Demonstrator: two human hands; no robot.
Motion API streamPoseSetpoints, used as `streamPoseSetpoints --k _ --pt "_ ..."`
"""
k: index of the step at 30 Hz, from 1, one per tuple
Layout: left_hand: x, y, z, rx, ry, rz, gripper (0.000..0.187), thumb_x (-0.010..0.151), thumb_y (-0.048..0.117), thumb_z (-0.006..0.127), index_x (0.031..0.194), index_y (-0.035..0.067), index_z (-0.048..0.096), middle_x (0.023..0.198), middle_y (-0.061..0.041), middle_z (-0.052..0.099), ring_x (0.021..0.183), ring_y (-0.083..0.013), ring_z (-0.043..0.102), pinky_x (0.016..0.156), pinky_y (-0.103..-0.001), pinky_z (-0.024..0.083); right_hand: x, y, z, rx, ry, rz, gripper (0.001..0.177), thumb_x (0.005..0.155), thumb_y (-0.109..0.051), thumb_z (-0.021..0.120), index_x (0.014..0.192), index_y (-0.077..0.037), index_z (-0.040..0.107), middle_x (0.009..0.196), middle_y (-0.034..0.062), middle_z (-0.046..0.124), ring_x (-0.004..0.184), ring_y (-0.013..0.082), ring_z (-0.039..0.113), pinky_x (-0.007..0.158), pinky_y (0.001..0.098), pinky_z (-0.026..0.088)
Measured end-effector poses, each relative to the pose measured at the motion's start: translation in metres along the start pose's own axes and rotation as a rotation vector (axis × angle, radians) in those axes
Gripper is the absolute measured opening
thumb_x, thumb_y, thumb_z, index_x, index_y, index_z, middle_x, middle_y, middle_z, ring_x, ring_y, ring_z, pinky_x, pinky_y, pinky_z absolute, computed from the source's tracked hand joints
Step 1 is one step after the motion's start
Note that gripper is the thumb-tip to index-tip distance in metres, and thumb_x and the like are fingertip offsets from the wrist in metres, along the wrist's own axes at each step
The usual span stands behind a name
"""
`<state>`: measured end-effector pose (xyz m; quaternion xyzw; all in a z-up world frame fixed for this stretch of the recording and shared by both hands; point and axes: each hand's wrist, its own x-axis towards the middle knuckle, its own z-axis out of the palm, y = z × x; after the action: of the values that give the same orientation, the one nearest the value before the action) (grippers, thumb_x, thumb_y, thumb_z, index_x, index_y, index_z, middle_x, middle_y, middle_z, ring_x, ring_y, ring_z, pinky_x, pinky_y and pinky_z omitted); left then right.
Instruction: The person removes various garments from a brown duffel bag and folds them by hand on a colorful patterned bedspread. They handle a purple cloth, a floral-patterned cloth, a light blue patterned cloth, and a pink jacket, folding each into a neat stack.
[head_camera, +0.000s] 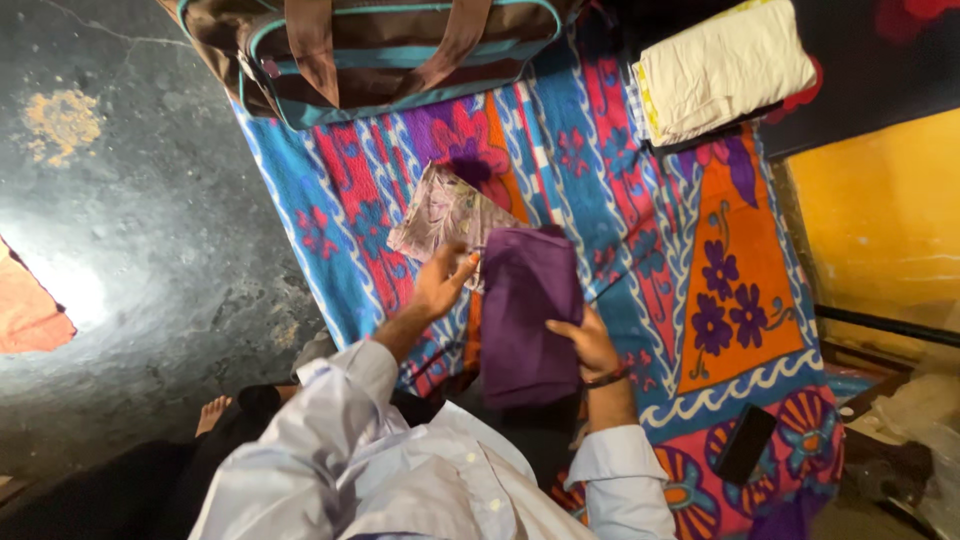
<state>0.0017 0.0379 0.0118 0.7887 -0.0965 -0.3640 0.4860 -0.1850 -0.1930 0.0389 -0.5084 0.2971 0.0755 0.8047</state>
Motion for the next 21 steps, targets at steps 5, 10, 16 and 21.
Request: streamPoseSetpoints --k 5,10,16,21 --pt "0.028 -0.040 -0.030 1.372 0.043 0.834 0.071 0.082 0.016 0.061 0.149 0.012 0.041 0.153 -0.012 0.041 0.142 -0.0280 0.039 0.115 -0.045 0.033 -0.026 0.014 -0.052 0.046 0.104 -0.047 0.069 0.084 0.001 0.069 0.149 0.003 0.048 0.139 0.0136 0.063 0.125 0.0276 0.061 0.108 0.0389 0.048" --pt "0.067 -0.060 -0.035 1.211 -0.150 1.147 0.051 0.097 0.022 0.057 0.146 0.022 0.045 0.149 -0.012 0.047 0.141 -0.0406 0.041 0.113 -0.057 0.043 -0.029 0.018 -0.047 -0.058 0.065 -0.143 0.072 0.083 0.000 0.069 0.151 0.002 0.044 0.146 0.0119 0.056 0.133 0.0240 0.054 0.113 0.0370 0.042" --pt "0.083 -0.040 -0.035 1.314 -0.389 1.169 0.039 0.100 0.015 0.054 0.134 0.034 0.048 0.155 -0.015 0.037 0.122 -0.0498 0.059 0.070 -0.040 0.063 -0.036 0.021 -0.036 0.011 -0.088 -0.027 0.071 0.084 -0.001 0.072 0.150 0.005 0.046 0.142 0.0143 0.060 0.128 0.0251 0.058 0.111 0.0385 0.043" --pt "0.105 -0.018 -0.028 1.274 -0.644 1.003 0.027 0.100 0.022 0.055 0.126 0.027 0.059 0.144 -0.012 0.050 0.108 -0.0369 0.068 0.078 -0.041 0.064 -0.038 0.027 -0.040 -0.020 -0.114 0.053 0.070 0.083 0.001 0.073 0.148 0.006 0.047 0.139 0.0143 0.063 0.126 0.0252 0.060 0.110 0.0384 0.045"
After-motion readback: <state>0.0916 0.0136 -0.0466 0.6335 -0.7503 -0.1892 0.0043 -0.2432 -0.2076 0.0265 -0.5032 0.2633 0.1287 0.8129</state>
